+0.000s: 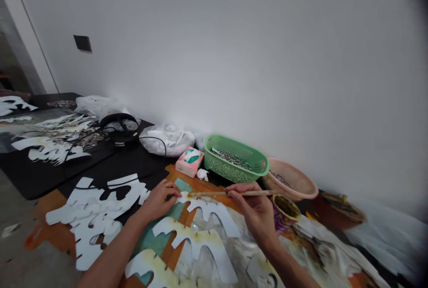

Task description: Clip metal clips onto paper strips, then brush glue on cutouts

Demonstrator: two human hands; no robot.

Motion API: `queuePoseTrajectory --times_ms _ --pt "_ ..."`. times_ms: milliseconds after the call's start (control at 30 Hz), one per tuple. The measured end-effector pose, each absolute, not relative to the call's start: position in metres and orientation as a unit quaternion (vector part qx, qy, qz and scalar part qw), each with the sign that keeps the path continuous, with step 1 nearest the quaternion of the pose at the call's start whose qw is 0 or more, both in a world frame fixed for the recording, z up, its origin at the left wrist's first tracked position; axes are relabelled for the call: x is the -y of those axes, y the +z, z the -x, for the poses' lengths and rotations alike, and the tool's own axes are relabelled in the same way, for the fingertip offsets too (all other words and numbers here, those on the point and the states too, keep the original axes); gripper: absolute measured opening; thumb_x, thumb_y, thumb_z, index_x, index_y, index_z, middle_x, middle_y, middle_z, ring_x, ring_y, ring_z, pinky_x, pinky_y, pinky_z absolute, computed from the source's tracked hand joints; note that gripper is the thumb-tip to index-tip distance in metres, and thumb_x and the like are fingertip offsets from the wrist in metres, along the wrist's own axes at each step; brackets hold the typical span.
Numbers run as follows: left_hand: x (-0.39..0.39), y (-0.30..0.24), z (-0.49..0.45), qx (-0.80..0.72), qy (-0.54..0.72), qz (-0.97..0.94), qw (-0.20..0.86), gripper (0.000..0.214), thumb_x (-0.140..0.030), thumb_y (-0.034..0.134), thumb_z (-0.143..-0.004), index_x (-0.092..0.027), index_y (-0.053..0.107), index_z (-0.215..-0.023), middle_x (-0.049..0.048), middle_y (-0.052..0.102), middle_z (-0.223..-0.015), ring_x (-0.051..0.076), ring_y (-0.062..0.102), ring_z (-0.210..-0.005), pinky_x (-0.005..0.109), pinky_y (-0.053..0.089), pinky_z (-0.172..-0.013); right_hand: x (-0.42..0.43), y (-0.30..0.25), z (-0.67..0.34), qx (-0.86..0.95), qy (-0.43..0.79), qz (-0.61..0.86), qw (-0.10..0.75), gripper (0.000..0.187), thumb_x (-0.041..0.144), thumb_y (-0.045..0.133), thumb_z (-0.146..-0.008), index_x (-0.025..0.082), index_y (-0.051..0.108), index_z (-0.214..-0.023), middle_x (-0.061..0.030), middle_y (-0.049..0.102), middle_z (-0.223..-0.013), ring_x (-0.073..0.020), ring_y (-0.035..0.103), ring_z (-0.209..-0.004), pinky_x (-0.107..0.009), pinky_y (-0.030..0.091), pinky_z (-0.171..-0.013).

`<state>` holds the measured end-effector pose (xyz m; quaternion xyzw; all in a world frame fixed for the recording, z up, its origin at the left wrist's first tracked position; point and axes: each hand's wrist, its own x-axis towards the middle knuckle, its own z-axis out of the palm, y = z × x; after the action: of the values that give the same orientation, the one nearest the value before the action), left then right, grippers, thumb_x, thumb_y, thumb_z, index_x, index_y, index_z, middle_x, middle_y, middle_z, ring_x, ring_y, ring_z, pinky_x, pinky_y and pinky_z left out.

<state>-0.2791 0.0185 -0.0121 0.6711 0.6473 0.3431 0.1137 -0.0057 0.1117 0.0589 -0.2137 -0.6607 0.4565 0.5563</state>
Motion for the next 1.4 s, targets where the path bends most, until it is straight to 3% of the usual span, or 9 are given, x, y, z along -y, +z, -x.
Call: queuePoseTrajectory --times_ms 200,667,1067,1400 --pt "-0.018 -0.012 0.279 -0.647 0.339 -0.674 0.109 0.027 -0.012 0.054 -0.087 -0.023 0.079 -0.091 0.0054 0.075 -0.103 0.024 0.061 -0.100 0.038 0.047 -0.091 -0.112 0.049 0.014 0.670 0.457 0.216 0.544 0.023 0.038 0.083 -0.080 0.023 0.066 -0.077 -0.0052 0.076 -0.081 -0.0213 0.073 -0.077 -0.034 0.061 -0.072" --pt "-0.019 -0.013 0.279 -0.649 0.343 -0.670 0.111 0.027 -0.011 0.055 -0.086 -0.023 0.079 -0.090 0.0053 0.075 -0.104 0.024 0.061 -0.102 0.038 0.047 -0.092 -0.117 0.059 -0.003 0.687 0.432 0.229 0.538 0.022 0.036 0.084 -0.079 0.023 0.067 -0.075 -0.0059 0.076 -0.079 -0.0200 0.072 -0.076 -0.029 0.059 -0.069" --pt "-0.019 -0.013 0.279 -0.648 0.340 -0.673 0.109 0.027 -0.013 0.054 -0.086 -0.024 0.079 -0.090 0.0049 0.075 -0.104 0.024 0.062 -0.101 0.038 0.047 -0.092 -0.110 0.072 -0.008 0.659 0.429 0.227 0.575 0.021 0.036 0.083 -0.080 0.025 0.065 -0.078 -0.0039 0.075 -0.079 -0.0213 0.072 -0.074 -0.034 0.061 -0.070" --pt "-0.018 -0.010 0.279 -0.647 0.340 -0.673 0.112 0.027 -0.014 0.054 -0.087 -0.023 0.079 -0.090 0.0053 0.075 -0.103 0.023 0.061 -0.100 0.037 0.047 -0.091 -0.109 0.053 0.003 0.702 0.423 0.216 0.531 0.018 0.034 0.079 -0.084 0.023 0.066 -0.077 -0.0061 0.075 -0.080 -0.0220 0.072 -0.077 -0.033 0.058 -0.069"
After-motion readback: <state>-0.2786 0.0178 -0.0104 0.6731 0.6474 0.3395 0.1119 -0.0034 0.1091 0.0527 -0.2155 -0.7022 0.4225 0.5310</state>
